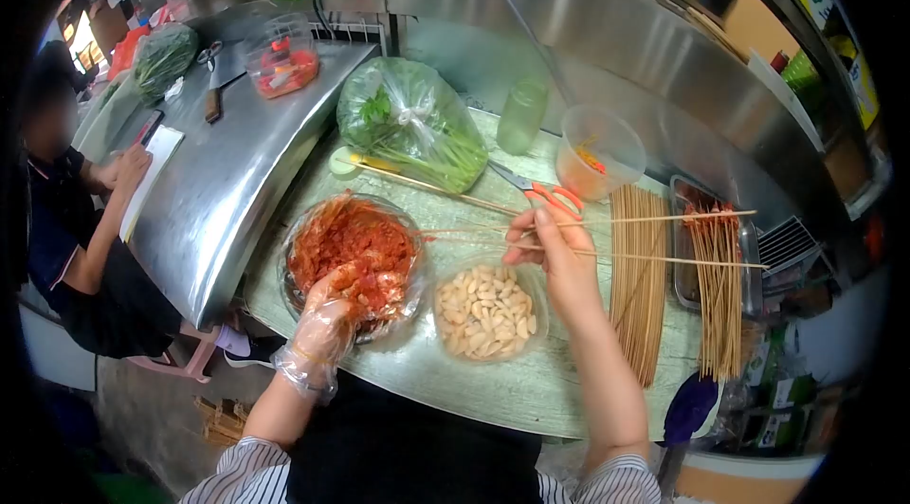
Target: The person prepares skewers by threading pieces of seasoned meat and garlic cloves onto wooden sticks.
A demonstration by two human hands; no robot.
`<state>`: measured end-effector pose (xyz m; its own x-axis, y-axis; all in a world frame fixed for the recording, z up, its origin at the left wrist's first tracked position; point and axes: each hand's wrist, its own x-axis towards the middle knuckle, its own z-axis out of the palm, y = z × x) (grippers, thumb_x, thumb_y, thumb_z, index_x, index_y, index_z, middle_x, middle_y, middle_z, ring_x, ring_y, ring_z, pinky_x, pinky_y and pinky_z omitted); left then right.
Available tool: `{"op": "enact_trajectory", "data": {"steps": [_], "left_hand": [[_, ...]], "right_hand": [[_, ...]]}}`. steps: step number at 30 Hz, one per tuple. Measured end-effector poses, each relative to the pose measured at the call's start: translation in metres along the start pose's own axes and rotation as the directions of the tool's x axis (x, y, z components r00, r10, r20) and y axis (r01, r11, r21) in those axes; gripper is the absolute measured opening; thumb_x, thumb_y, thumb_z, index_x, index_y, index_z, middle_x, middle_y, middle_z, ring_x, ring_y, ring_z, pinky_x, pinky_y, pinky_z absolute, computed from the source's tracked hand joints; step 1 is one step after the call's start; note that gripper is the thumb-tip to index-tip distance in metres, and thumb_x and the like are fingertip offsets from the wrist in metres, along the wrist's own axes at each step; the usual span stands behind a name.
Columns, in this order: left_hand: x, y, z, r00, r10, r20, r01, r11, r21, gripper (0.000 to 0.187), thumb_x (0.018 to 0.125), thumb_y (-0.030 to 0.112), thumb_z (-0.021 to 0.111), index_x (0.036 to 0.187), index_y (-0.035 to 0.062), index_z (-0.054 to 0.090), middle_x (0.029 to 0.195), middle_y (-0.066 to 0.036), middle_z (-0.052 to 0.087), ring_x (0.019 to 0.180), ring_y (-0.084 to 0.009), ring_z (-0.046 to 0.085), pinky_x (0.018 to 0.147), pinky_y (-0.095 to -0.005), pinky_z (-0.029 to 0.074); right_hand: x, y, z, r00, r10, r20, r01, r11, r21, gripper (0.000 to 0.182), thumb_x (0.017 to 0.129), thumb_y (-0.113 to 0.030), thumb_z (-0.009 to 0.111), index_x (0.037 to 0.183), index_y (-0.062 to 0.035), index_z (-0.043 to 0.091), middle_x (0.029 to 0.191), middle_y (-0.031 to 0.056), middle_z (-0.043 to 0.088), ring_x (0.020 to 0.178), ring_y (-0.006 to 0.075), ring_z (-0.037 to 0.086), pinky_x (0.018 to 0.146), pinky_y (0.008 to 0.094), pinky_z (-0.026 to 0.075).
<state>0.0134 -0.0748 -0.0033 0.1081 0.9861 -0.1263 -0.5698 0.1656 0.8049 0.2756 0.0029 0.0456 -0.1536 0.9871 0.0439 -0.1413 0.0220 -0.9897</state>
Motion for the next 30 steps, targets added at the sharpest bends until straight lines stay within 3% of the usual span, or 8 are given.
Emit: {"op": "enact_trajectory", "data": {"steps": [3,5,7,11,14,17,23,30], "left_hand": [[0.002,0.001,0.004,0.999,0.008,0.043,-0.004,0.995,-0.096,0.042,0.081,-0.002,0.044,0.123,-0.0076,0.042,0.113,-0.019,0.056,0.102,-0.0267,0.058,0.090,-0.0356,0.048],[0.003,-0.002,0.002,0.997,0.068,0.030,-0.061,0.981,-0.184,0.036,0.088,0.008,0.048,0.120,-0.0084,0.044,0.111,-0.021,0.057,0.098,-0.0286,0.060,0.085,-0.0381,0.051],[0.006,-0.006,0.004,0.995,0.096,-0.026,-0.097,0.993,-0.068,0.033,0.090,0.013,0.051,0.117,-0.0063,0.046,0.108,-0.019,0.058,0.094,-0.0278,0.061,0.080,-0.0369,0.054],[0.005,-0.008,0.003,0.982,0.093,-0.166,-0.103,0.993,-0.053,0.021,0.088,0.005,0.053,0.108,-0.0024,0.051,0.102,-0.013,0.059,0.089,-0.0216,0.062,0.074,-0.0316,0.055],[0.006,-0.013,0.000,0.971,0.104,-0.213,-0.119,0.991,-0.061,0.018,0.088,0.005,0.053,0.105,-0.0021,0.052,0.101,-0.011,0.059,0.087,-0.0196,0.061,0.074,-0.0313,0.055],[0.005,-0.012,0.003,0.974,0.076,-0.214,-0.091,0.994,-0.061,0.019,0.088,0.005,0.054,0.105,-0.0018,0.053,0.100,-0.009,0.059,0.086,-0.0187,0.061,0.073,-0.0297,0.055],[0.006,-0.012,0.006,0.968,0.149,-0.199,-0.153,0.988,-0.003,0.022,0.089,0.007,0.053,0.109,-0.0022,0.052,0.103,-0.010,0.058,0.093,-0.0185,0.058,0.080,-0.0297,0.051],[0.014,-0.008,0.006,0.973,0.208,-0.102,-0.202,0.977,0.062,0.037,0.085,0.006,0.053,0.120,-0.0050,0.047,0.112,-0.015,0.056,0.102,-0.0243,0.057,0.088,-0.0347,0.048]], "right_hand": [[0.006,0.009,0.010,0.999,0.016,-0.036,-0.009,0.984,0.176,0.026,0.095,-0.028,0.046,0.093,-0.0036,0.056,0.082,0.0064,0.060,0.070,0.0127,0.059,0.065,0.0263,0.051],[0.024,0.015,0.028,0.995,0.036,0.094,-0.042,0.997,0.062,0.024,0.094,-0.025,0.048,0.097,-0.0034,0.057,0.087,0.0059,0.061,0.076,0.0124,0.059,0.068,0.0260,0.050],[0.043,0.033,0.037,0.958,0.028,0.285,-0.020,0.999,-0.030,0.023,0.093,-0.021,0.050,0.103,-0.0028,0.058,0.093,0.0048,0.061,0.080,0.0117,0.058,0.072,0.0247,0.049],[0.044,0.029,0.045,0.942,0.035,0.333,0.052,0.967,-0.251,0.023,0.093,-0.018,0.050,0.105,-0.0011,0.060,0.094,0.0045,0.062,0.079,0.0110,0.058,0.073,0.0237,0.048],[0.027,0.002,0.036,0.939,-0.089,0.332,0.240,0.862,-0.447,0.022,0.089,-0.013,0.050,0.098,0.0029,0.062,0.093,0.0068,0.062,0.078,0.0132,0.059,0.072,0.0263,0.047],[0.012,-0.008,0.023,0.954,-0.050,0.294,0.166,0.908,-0.385,0.023,0.092,-0.016,0.050,0.100,0.0017,0.063,0.091,0.0062,0.062,0.078,0.0114,0.058,0.072,0.0242,0.048],[-0.008,0.009,-0.010,1.000,0.010,0.024,-0.016,0.970,0.243,0.024,0.095,-0.022,0.044,0.095,-0.0021,0.057,0.083,0.0092,0.062,0.069,0.0149,0.061,0.066,0.0253,0.050],[-0.040,0.030,-0.039,0.992,0.031,-0.126,0.027,0.902,0.431,0.020,0.095,-0.025,0.043,0.093,-0.0063,0.049,0.075,0.0090,0.060,0.059,0.0166,0.060,0.052,0.0268,0.050]]}}
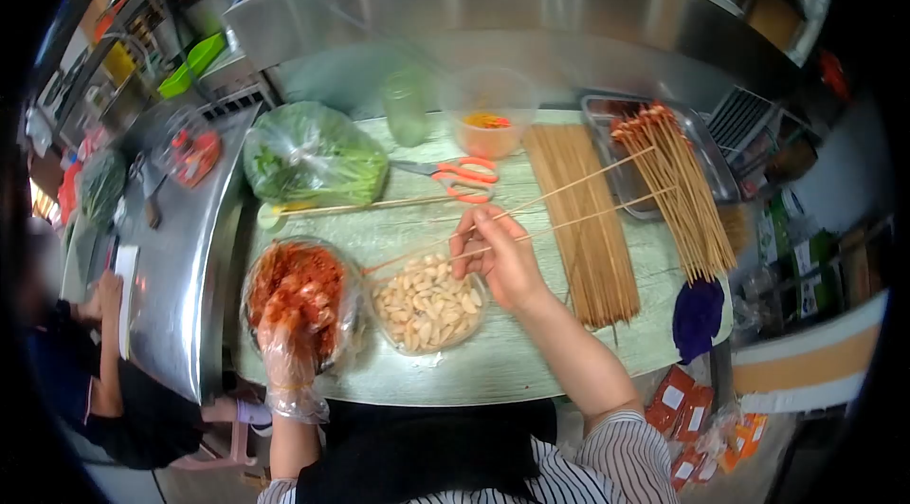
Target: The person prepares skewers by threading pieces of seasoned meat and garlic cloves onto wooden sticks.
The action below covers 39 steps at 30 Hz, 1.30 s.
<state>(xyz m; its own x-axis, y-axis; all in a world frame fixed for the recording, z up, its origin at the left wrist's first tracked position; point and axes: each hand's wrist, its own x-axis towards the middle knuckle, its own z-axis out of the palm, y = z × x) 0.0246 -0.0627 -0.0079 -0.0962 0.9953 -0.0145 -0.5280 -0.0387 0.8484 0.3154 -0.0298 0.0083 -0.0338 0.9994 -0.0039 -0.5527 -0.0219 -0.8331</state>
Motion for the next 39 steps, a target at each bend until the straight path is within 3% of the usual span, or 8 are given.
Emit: {"op": "enact_trajectory", "data": {"steps": [7,11,14,18,20,24,31,39], "left_hand": [[0.005,0.003,0.013,1.000,-0.021,-0.020,0.023,0.994,0.110,0.024,0.091,0.018,0.053,0.105,-0.0019,0.053,0.097,-0.011,0.060,0.084,-0.0185,0.060,0.073,-0.0316,0.052],[0.001,0.006,0.015,0.999,-0.029,-0.028,0.029,0.999,0.026,0.023,0.092,0.019,0.051,0.102,-0.0019,0.055,0.099,-0.010,0.060,0.087,-0.0178,0.060,0.076,-0.0317,0.052],[-0.008,0.012,0.015,0.990,-0.128,-0.060,0.133,0.986,0.097,0.021,0.091,0.015,0.052,0.103,-0.0025,0.055,0.101,-0.010,0.061,0.089,-0.0176,0.060,0.077,-0.0314,0.052],[-0.005,-0.002,-0.001,0.994,0.019,-0.105,0.002,0.980,0.201,0.022,0.090,0.009,0.052,0.108,-0.0034,0.056,0.104,-0.010,0.061,0.095,-0.0164,0.057,0.085,-0.0296,0.047],[-0.003,0.000,0.001,0.987,0.152,-0.042,-0.129,0.934,0.334,0.027,0.087,0.003,0.052,0.113,-0.0045,0.055,0.106,-0.009,0.061,0.099,-0.0166,0.055,0.091,-0.0294,0.042],[-0.002,-0.004,-0.007,0.972,0.214,-0.094,-0.151,0.881,0.447,0.023,0.084,0.004,0.057,0.104,-0.0050,0.061,0.103,-0.009,0.061,0.095,-0.0165,0.056,0.086,-0.0295,0.044],[0.001,-0.006,0.000,0.974,0.093,-0.204,-0.047,0.975,0.218,0.018,0.086,0.013,0.061,0.095,-0.0027,0.063,0.089,-0.006,0.064,0.078,-0.0129,0.059,0.071,-0.0256,0.049],[0.006,-0.009,0.005,0.979,0.054,-0.195,-0.032,0.993,0.115,0.020,0.087,0.015,0.060,0.098,-0.0008,0.058,0.097,-0.008,0.061,0.088,-0.0179,0.058,0.079,-0.0312,0.048]], "right_hand": [[-0.004,-0.005,0.023,0.999,0.049,0.010,-0.050,0.996,0.069,0.026,0.095,-0.030,0.042,0.090,-0.0060,0.050,0.071,0.0097,0.059,0.054,0.0176,0.058,0.048,0.0263,0.048],[0.020,0.000,0.048,0.993,-0.017,0.113,0.007,0.996,0.093,0.025,0.095,-0.031,0.043,0.089,-0.0074,0.050,0.071,0.0091,0.058,0.055,0.0174,0.058,0.048,0.0282,0.048],[0.043,0.010,0.069,0.996,-0.004,0.091,0.009,0.998,-0.058,0.026,0.095,-0.030,0.042,0.091,-0.0063,0.050,0.070,0.0076,0.057,0.058,0.0159,0.059,0.050,0.0255,0.048],[0.080,0.038,0.090,0.986,0.130,0.105,-0.111,0.980,-0.168,0.025,0.095,-0.028,0.043,0.089,-0.0045,0.051,0.069,0.0067,0.056,0.056,0.0152,0.059,0.049,0.0251,0.048],[0.092,0.047,0.088,0.987,0.139,0.079,-0.097,0.911,-0.401,0.025,0.095,-0.029,0.045,0.089,-0.0059,0.052,0.071,0.0059,0.058,0.057,0.0154,0.061,0.049,0.0246,0.048],[0.078,0.018,0.063,0.997,0.074,0.022,-0.062,0.935,-0.349,0.025,0.095,-0.029,0.044,0.088,-0.0067,0.053,0.071,0.0056,0.058,0.055,0.0153,0.061,0.048,0.0239,0.048],[0.031,0.001,0.009,0.994,0.009,-0.112,-0.021,0.995,-0.102,0.026,0.094,-0.030,0.045,0.084,-0.0075,0.053,0.068,0.0075,0.058,0.050,0.0146,0.056,0.045,0.0242,0.047],[0.005,-0.001,-0.031,0.988,-0.032,-0.149,0.025,0.998,-0.054,0.026,0.093,-0.029,0.046,0.087,-0.0061,0.055,0.069,0.0077,0.059,0.052,0.0155,0.057,0.047,0.0253,0.047]]}}
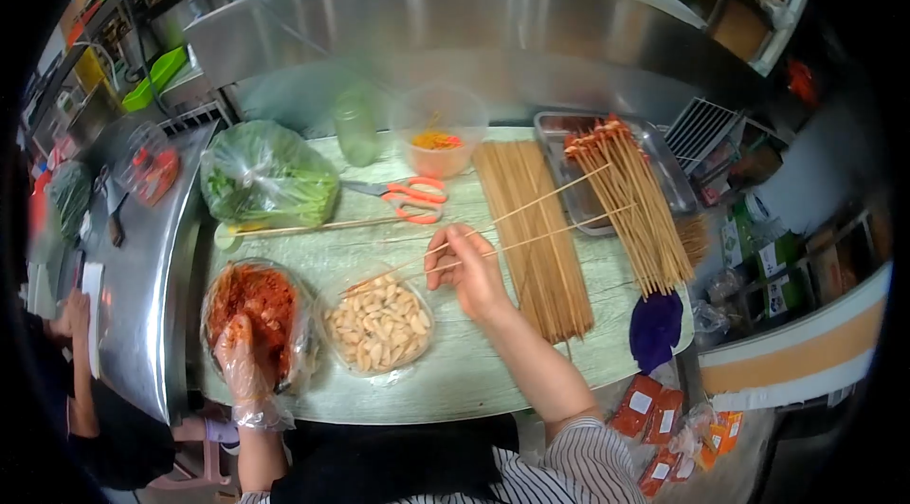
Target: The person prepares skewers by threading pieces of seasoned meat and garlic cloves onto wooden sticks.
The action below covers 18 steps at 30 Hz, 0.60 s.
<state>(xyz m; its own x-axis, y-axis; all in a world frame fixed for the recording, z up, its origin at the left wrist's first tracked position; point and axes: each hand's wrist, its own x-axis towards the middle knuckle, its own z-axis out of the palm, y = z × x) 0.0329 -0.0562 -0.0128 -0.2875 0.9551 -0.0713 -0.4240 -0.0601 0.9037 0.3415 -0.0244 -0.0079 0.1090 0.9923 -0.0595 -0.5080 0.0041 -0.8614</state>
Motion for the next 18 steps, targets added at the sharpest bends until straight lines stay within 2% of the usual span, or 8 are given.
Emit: {"op": "enact_trajectory", "data": {"steps": [4,6,7,11,14,16,17,18], "left_hand": [[0.001,-0.001,0.008,1.000,-0.005,-0.004,0.005,0.999,-0.050,0.023,0.087,0.016,0.060,0.103,-0.0002,0.056,0.099,-0.009,0.060,0.088,-0.0184,0.059,0.078,-0.0306,0.049],[0.002,-0.005,0.001,1.000,-0.019,0.019,0.017,0.996,0.082,0.022,0.085,0.011,0.061,0.103,-0.0006,0.056,0.099,-0.009,0.060,0.088,-0.0191,0.059,0.077,-0.0306,0.050],[0.002,-0.006,0.001,0.999,-0.038,-0.022,0.039,0.998,0.043,0.021,0.084,0.009,0.062,0.102,-0.0007,0.056,0.096,-0.009,0.060,0.086,-0.0186,0.059,0.074,-0.0295,0.050],[0.006,-0.002,0.005,0.998,-0.053,0.032,0.050,0.995,0.084,0.022,0.085,0.012,0.062,0.102,-0.0004,0.056,0.097,-0.009,0.060,0.085,-0.0171,0.059,0.071,-0.0277,0.051],[0.008,-0.004,-0.003,0.998,-0.056,-0.003,0.056,0.993,0.100,0.034,0.084,0.016,0.064,0.110,-0.0017,0.052,0.103,-0.011,0.057,0.092,-0.0195,0.058,0.074,-0.0291,0.052],[0.004,-0.004,0.002,0.989,0.003,-0.149,0.030,0.975,0.222,0.037,0.084,0.017,0.064,0.113,-0.0014,0.050,0.104,-0.012,0.057,0.093,-0.0207,0.058,0.075,-0.0311,0.053],[0.009,-0.005,-0.007,1.000,0.013,-0.004,-0.012,0.988,0.157,0.039,0.084,0.017,0.064,0.116,-0.0006,0.049,0.106,-0.011,0.057,0.093,-0.0216,0.059,0.074,-0.0325,0.053],[0.010,-0.007,-0.013,1.000,0.005,-0.027,-0.001,0.991,0.132,0.042,0.085,0.020,0.063,0.119,0.0004,0.047,0.109,-0.012,0.056,0.095,-0.0221,0.059,0.076,-0.0334,0.053]], "right_hand": [[-0.003,0.004,-0.012,0.999,0.002,-0.041,-0.001,1.000,0.015,0.028,0.095,-0.028,0.043,0.085,-0.0038,0.052,0.067,0.0086,0.058,0.051,0.0152,0.055,0.045,0.0246,0.046],[-0.005,0.007,-0.019,1.000,0.019,0.015,-0.019,1.000,0.018,0.026,0.094,-0.030,0.044,0.086,-0.0064,0.054,0.068,0.0069,0.059,0.053,0.0152,0.057,0.048,0.0246,0.046],[-0.005,0.008,-0.021,0.999,0.018,0.028,-0.018,1.000,0.008,0.027,0.094,-0.030,0.044,0.086,-0.0068,0.054,0.068,0.0064,0.059,0.053,0.0148,0.057,0.048,0.0245,0.046],[-0.006,0.012,-0.025,0.998,0.030,0.053,-0.030,0.999,0.010,0.028,0.095,-0.031,0.043,0.086,-0.0072,0.053,0.069,0.0057,0.059,0.052,0.0136,0.057,0.049,0.0238,0.046],[-0.007,0.012,-0.026,0.997,0.013,0.080,-0.011,1.000,-0.019,0.028,0.095,-0.032,0.043,0.086,-0.0073,0.053,0.069,0.0054,0.058,0.053,0.0134,0.057,0.050,0.0234,0.045],[-0.008,0.011,-0.025,0.998,-0.042,0.040,0.044,0.998,-0.049,0.030,0.095,-0.032,0.043,0.085,-0.0050,0.052,0.068,0.0074,0.058,0.052,0.0146,0.056,0.048,0.0253,0.046],[-0.008,0.010,-0.025,0.996,-0.080,0.030,0.081,0.995,-0.057,0.031,0.095,-0.031,0.042,0.084,-0.0032,0.052,0.067,0.0089,0.058,0.050,0.0157,0.056,0.047,0.0268,0.047],[-0.008,0.008,-0.024,0.994,-0.105,0.009,0.106,0.992,-0.074,0.032,0.095,-0.031,0.041,0.084,-0.0029,0.052,0.067,0.0092,0.058,0.050,0.0156,0.056,0.046,0.0266,0.046]]}}
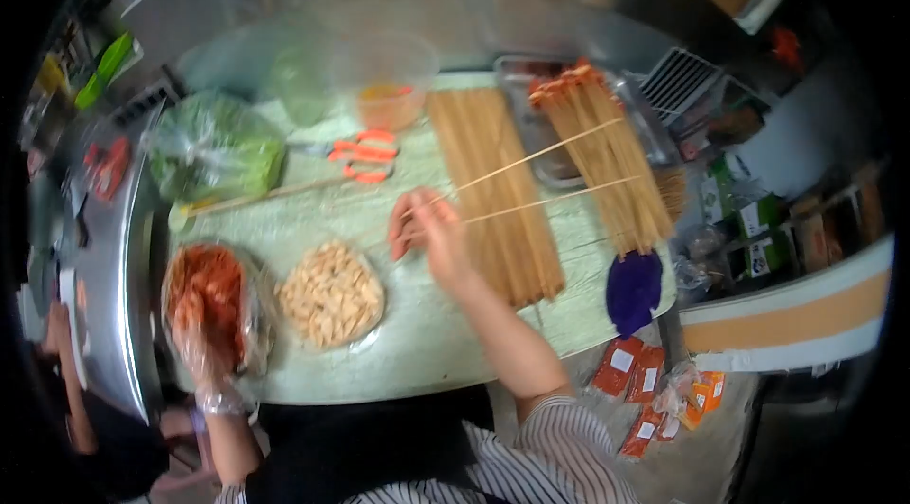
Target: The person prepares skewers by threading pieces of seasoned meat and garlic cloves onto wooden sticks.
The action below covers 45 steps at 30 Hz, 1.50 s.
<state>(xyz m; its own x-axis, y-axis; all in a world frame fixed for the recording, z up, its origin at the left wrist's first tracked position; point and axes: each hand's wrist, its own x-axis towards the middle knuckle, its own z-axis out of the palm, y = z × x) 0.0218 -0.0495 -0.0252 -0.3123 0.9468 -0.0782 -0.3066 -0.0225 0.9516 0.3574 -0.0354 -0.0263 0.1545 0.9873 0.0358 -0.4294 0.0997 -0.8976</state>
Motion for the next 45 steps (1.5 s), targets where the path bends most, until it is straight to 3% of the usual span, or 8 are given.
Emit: {"op": "enact_trajectory", "data": {"steps": [4,9,16,21,30,36,42,45], "left_hand": [[-0.001,0.009,0.017,0.999,0.032,0.040,-0.022,0.973,-0.228,0.042,0.088,0.024,0.059,0.120,0.0004,0.047,0.112,-0.014,0.057,0.100,-0.0232,0.058,0.080,-0.0342,0.052],[-0.005,0.016,0.025,0.998,0.046,0.043,-0.040,0.989,-0.141,0.031,0.084,0.007,0.062,0.112,-0.0042,0.056,0.107,-0.011,0.060,0.096,-0.0183,0.059,0.084,-0.0315,0.049],[-0.009,0.027,0.014,0.978,0.196,0.069,-0.202,0.975,0.094,0.037,0.086,0.013,0.061,0.116,-0.0064,0.051,0.114,-0.013,0.057,0.101,-0.0208,0.057,0.088,-0.0335,0.047],[-0.017,0.032,0.035,0.990,0.132,0.044,-0.133,0.991,0.018,0.033,0.084,0.012,0.061,0.110,-0.0064,0.055,0.105,-0.012,0.060,0.094,-0.0189,0.058,0.084,-0.0319,0.047],[-0.039,0.029,0.056,0.985,0.035,0.170,-0.022,0.997,-0.076,0.029,0.084,0.006,0.058,0.109,-0.0089,0.054,0.103,-0.016,0.061,0.092,-0.0218,0.060,0.082,-0.0319,0.048],[-0.040,0.025,0.056,0.967,-0.111,0.230,0.151,0.974,-0.166,0.029,0.087,0.003,0.054,0.113,-0.0095,0.051,0.106,-0.019,0.060,0.096,-0.0264,0.060,0.085,-0.0367,0.050],[-0.041,0.029,0.066,0.972,-0.123,0.199,0.152,0.979,-0.137,0.026,0.087,0.007,0.056,0.109,-0.0068,0.053,0.099,-0.017,0.062,0.088,-0.0241,0.063,0.076,-0.0329,0.054],[-0.038,0.027,0.059,0.958,-0.111,0.264,0.157,0.975,-0.160,0.030,0.088,0.006,0.054,0.114,-0.0094,0.051,0.105,-0.019,0.060,0.094,-0.0248,0.061,0.083,-0.0353,0.051]], "right_hand": [[0.000,-0.026,0.003,0.998,-0.031,0.062,0.036,0.995,-0.095,0.034,0.095,-0.034,0.041,0.086,-0.0041,0.052,0.069,0.0060,0.056,0.055,0.0125,0.056,0.052,0.0241,0.047],[-0.002,-0.060,0.036,0.992,-0.041,0.118,0.085,0.914,-0.397,0.027,0.096,-0.025,0.044,0.084,-0.0029,0.054,0.069,0.0036,0.055,0.055,0.0101,0.054,0.053,0.0207,0.044],[-0.002,-0.072,0.070,0.963,0.059,0.262,0.073,0.882,-0.465,0.027,0.092,-0.019,0.049,0.077,0.0012,0.057,0.069,0.0025,0.053,0.055,0.0090,0.052,0.053,0.0215,0.042],[-0.007,-0.064,0.067,0.892,0.135,0.432,0.133,0.834,-0.535,0.029,0.090,-0.016,0.051,0.071,0.0052,0.054,0.067,0.0064,0.052,0.054,0.0125,0.050,0.054,0.0255,0.041],[0.001,-0.050,0.074,0.880,0.291,0.377,-0.056,0.849,-0.525,0.028,0.091,-0.018,0.049,0.074,0.0035,0.055,0.065,0.0046,0.052,0.053,0.0106,0.053,0.053,0.0235,0.042],[0.007,-0.057,0.066,0.905,0.228,0.360,-0.019,0.866,-0.500,0.029,0.092,-0.019,0.048,0.075,0.0038,0.056,0.067,0.0041,0.054,0.054,0.0090,0.054,0.051,0.0217,0.043],[0.008,-0.067,0.058,0.944,0.172,0.282,-0.043,0.911,-0.410,0.030,0.093,-0.021,0.048,0.079,0.0040,0.059,0.069,0.0043,0.056,0.054,0.0096,0.055,0.051,0.0209,0.045],[0.007,-0.071,0.055,0.948,0.179,0.263,-0.053,0.904,-0.424,0.030,0.093,-0.021,0.049,0.080,0.0032,0.060,0.070,0.0040,0.056,0.053,0.0098,0.055,0.051,0.0209,0.045]]}}
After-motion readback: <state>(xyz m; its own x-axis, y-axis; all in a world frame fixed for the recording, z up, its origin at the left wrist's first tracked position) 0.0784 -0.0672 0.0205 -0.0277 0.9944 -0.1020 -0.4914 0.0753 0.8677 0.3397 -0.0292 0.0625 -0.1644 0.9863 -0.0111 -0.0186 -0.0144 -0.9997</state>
